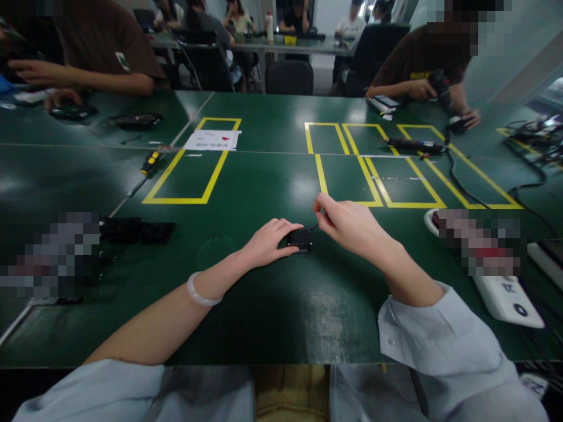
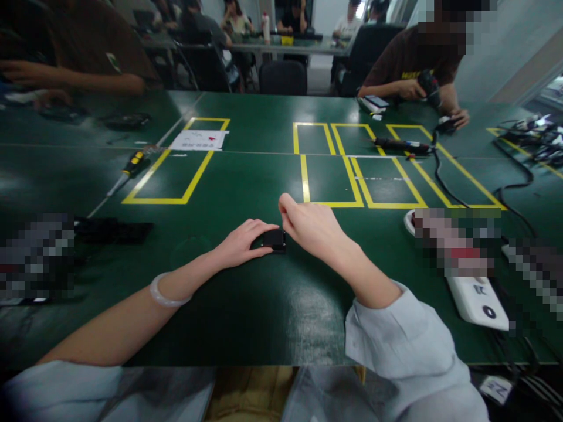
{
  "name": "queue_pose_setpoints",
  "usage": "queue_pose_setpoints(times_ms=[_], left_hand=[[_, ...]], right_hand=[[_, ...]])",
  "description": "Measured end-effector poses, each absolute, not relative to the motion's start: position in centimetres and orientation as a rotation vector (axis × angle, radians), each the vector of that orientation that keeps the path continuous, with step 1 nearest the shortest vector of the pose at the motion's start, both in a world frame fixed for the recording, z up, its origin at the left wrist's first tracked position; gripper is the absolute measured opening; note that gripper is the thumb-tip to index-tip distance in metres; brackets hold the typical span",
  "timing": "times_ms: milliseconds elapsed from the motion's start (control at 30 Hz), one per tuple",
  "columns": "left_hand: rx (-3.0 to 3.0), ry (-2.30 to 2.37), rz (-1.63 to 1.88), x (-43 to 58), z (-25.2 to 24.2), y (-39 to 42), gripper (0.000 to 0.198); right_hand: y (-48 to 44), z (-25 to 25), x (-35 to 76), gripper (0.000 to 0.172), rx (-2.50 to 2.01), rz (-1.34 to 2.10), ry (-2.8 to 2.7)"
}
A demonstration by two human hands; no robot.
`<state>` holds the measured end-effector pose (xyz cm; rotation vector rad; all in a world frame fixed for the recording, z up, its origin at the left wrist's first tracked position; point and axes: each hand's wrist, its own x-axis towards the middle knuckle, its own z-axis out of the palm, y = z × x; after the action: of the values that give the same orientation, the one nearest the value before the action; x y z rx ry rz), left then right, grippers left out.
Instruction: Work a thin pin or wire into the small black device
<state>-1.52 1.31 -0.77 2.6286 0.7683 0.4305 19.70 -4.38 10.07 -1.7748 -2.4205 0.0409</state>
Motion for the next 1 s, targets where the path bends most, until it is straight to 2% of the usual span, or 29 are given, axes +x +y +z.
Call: queue_pose_setpoints(times_ms=[1000], left_hand=[[2.628,0.768,0.430,-1.45,-0.55,1.15,0.049]], right_hand=[[-4.51,9.87,19.87,0.020,-1.712,0.092,-2.415]])
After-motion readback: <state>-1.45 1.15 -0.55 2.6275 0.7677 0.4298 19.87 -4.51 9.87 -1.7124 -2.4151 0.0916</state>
